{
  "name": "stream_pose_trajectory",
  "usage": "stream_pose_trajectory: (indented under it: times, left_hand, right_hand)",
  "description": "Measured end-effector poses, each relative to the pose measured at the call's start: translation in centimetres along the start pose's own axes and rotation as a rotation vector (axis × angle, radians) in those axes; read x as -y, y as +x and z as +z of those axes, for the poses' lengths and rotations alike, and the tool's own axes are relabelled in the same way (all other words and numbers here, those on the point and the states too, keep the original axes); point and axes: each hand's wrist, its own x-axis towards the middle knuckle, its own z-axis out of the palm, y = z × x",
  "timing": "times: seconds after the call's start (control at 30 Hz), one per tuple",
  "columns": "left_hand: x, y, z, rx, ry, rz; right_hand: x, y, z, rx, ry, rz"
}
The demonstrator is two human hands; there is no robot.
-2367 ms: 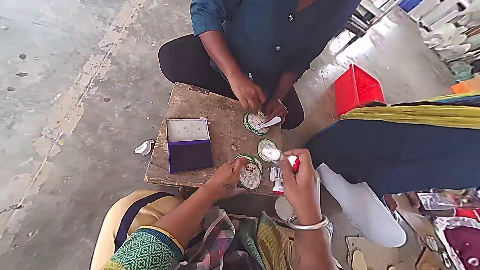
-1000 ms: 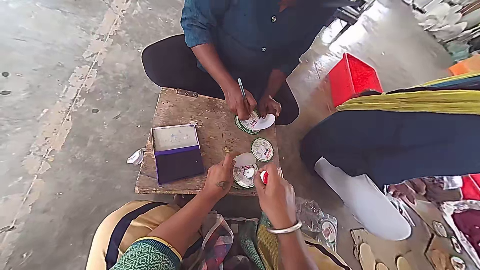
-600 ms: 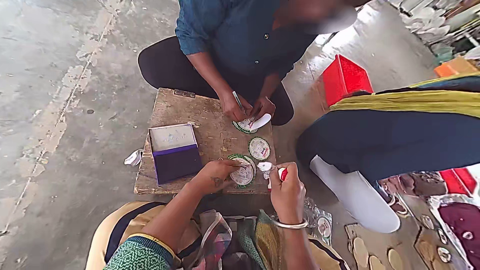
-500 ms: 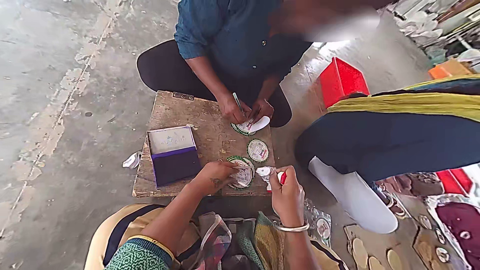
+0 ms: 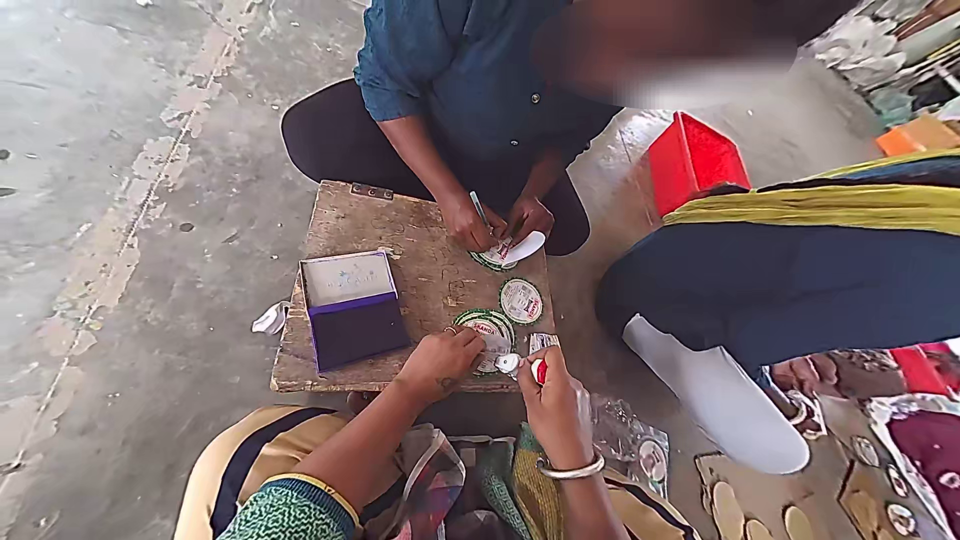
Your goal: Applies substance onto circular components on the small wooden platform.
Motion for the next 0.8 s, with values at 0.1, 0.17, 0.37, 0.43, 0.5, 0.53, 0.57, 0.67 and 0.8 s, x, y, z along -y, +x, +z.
stream_pose_trajectory:
  times: [0.1, 0.17, 0.37, 0.43, 0.5, 0.53, 0.57, 0.67, 0.8]
  left_hand:
    - [0.1, 0.0, -0.1, 0.033, 0.054, 0.056]
    - [0.2, 0.0, 0.1, 0.003, 0.031, 0.056]
    - [-0.3, 0.5, -0.1, -0.149, -0.118, -0.211]
    - [-0.6, 0.7, -0.7, -0.09, -0.137, -0.295]
    - [-0.9, 0.8, -1.3, -0.035, -0.149, -0.349]
    - [-0.9, 0.9, -1.5, -0.036, -0.147, -0.353]
    - [-0.8, 1.0, -1.5, -0.046, -0.148, -0.352]
    - [-0.6, 0.8, -1.2, -0.05, -0.186, -0.361]
    - [-0.5, 0.9, -1.9, -0.003, -0.191, -0.316]
  right_hand:
    - [0.1, 0.0, -0.3, 0.002, 0.002, 0.013]
    - [0.1, 0.1, -0.5, -0.014, 0.001, 0.01]
    - [0.4, 0.1, -0.3, -0.065, 0.004, -0.048]
    - [1.0, 0.5, 0.3, -0.004, -0.024, -0.046]
    - [1.6, 1.1, 0.9, 0.021, -0.078, -0.045]
    - [1.9, 1.4, 0.9, -0.008, -0.082, -0.066]
    - [2.2, 1.7, 0.9, -0.045, -0.084, -0.098]
    - [3.5, 2.2, 1.8, 0.077, -0.157, -0.045]
    - [3.8, 2.5, 2.9, 0.111, -0.218, -0.009]
